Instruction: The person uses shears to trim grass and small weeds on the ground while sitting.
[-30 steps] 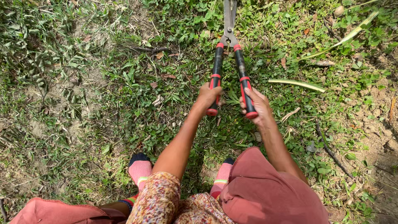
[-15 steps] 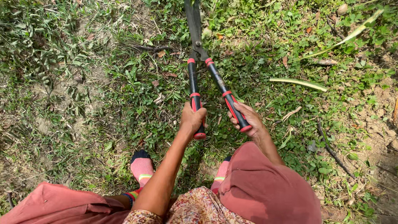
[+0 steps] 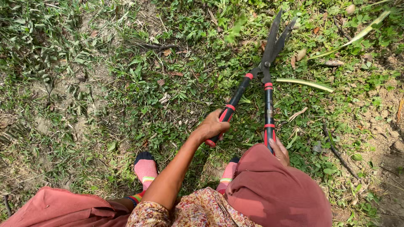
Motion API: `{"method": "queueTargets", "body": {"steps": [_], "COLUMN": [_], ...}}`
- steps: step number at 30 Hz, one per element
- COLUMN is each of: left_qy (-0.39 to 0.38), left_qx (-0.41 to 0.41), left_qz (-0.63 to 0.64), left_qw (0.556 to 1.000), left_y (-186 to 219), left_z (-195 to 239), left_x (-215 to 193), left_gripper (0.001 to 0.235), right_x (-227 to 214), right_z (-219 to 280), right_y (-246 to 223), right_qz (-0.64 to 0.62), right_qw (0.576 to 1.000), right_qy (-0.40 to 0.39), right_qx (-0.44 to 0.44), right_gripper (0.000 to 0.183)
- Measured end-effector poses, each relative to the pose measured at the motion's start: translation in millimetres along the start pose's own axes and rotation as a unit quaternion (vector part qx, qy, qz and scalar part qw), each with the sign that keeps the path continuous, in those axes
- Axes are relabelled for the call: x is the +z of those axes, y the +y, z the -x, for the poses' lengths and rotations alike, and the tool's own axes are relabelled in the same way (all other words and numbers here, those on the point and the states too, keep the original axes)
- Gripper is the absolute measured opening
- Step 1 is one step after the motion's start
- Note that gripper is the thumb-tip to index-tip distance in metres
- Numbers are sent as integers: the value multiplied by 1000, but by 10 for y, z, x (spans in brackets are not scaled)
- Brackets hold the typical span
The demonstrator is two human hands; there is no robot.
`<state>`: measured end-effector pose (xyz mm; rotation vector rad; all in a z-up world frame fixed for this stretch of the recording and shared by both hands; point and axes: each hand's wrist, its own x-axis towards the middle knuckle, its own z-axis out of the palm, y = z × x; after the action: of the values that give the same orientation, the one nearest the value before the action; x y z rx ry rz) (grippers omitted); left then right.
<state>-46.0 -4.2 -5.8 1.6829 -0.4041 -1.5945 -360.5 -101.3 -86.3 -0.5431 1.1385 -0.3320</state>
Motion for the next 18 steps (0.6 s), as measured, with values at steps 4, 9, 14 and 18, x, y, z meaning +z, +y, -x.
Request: {"method": "queueTargets", "body": {"steps": [4, 9, 14, 18], "left_qy": [18, 54, 26, 25], "left_qx": [-26, -34, -78, -57], "left_qz": [115, 176, 182, 179], "left_qw": [993, 982, 980, 982], "left_y": [-494, -955, -1207, -1238], "left_z": [377, 778, 1018, 738], "left_x": [-192, -269, -277, -272], "left_gripper": [37, 35, 34, 35], "right_x": [-65, 245, 369, 351], "right_z": [7, -61, -36, 9], "right_y": [-65, -51, -134, -192], "right_qz": [40, 82, 100, 125], "right_qw": [997, 993, 990, 987], "right_qy": [-57, -78, -87, -93], "right_qx": [21, 41, 43, 42], "right_gripper": [65, 64, 63, 62]}}
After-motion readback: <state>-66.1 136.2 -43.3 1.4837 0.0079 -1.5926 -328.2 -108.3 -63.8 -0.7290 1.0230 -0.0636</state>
